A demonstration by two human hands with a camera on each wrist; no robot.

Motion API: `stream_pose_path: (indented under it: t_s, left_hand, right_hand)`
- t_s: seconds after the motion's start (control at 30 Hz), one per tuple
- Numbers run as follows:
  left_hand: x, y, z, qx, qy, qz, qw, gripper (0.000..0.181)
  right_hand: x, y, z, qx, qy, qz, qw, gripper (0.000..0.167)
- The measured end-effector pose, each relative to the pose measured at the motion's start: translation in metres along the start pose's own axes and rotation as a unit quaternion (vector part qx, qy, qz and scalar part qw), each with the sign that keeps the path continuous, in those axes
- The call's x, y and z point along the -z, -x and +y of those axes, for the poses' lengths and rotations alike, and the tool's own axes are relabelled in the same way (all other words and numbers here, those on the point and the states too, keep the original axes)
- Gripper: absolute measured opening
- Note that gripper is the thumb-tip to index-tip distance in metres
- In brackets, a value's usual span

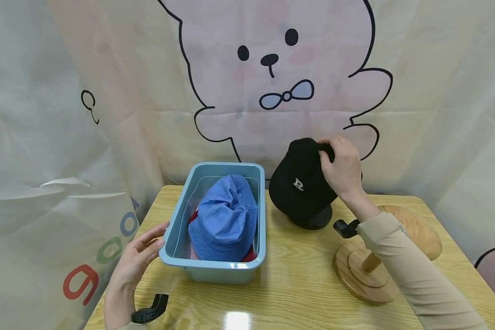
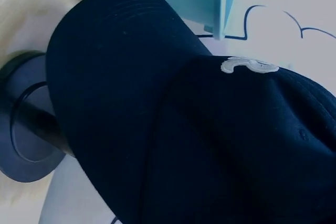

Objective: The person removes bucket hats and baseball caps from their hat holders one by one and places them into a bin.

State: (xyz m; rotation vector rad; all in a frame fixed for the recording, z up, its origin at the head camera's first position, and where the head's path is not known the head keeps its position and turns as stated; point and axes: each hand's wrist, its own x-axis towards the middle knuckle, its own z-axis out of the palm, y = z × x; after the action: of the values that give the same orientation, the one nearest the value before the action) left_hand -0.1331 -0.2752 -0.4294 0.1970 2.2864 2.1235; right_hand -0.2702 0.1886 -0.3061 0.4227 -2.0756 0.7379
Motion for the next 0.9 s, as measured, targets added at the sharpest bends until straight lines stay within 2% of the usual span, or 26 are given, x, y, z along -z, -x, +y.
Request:
stream_pose_path:
  t_s: [0.23,0.5,0.73,0.9]
  left_hand:
    - [0.000,0.000,0.000,-0.001,-0.006,0.001,1.0000,0.046]
    - [-0.001,0.000,0.003,0.013,-0.020,0.014,0.9996,0.046]
    - [0.000,0.001,0.001,0.006,-0.008,0.006,0.9999,0.046]
    - [0.000,0.000,0.002,0.009,-0.016,0.009,0.9998,0.046]
  right_hand:
    - [0.004,-0.002,-0.010,0.034,0.007,-0.010,0.9994,0.017]
    - [0.008,0.002,-0.015,0.028,0.003,-0.024,0.9993,0.019]
    - [0.012,0.003,-0.023,0.032,-0.003,-0.034,0.9989,0.020]
    - [0.015,0.004,-0.030,0.035,0.001,-0.044,0.9984,0.020]
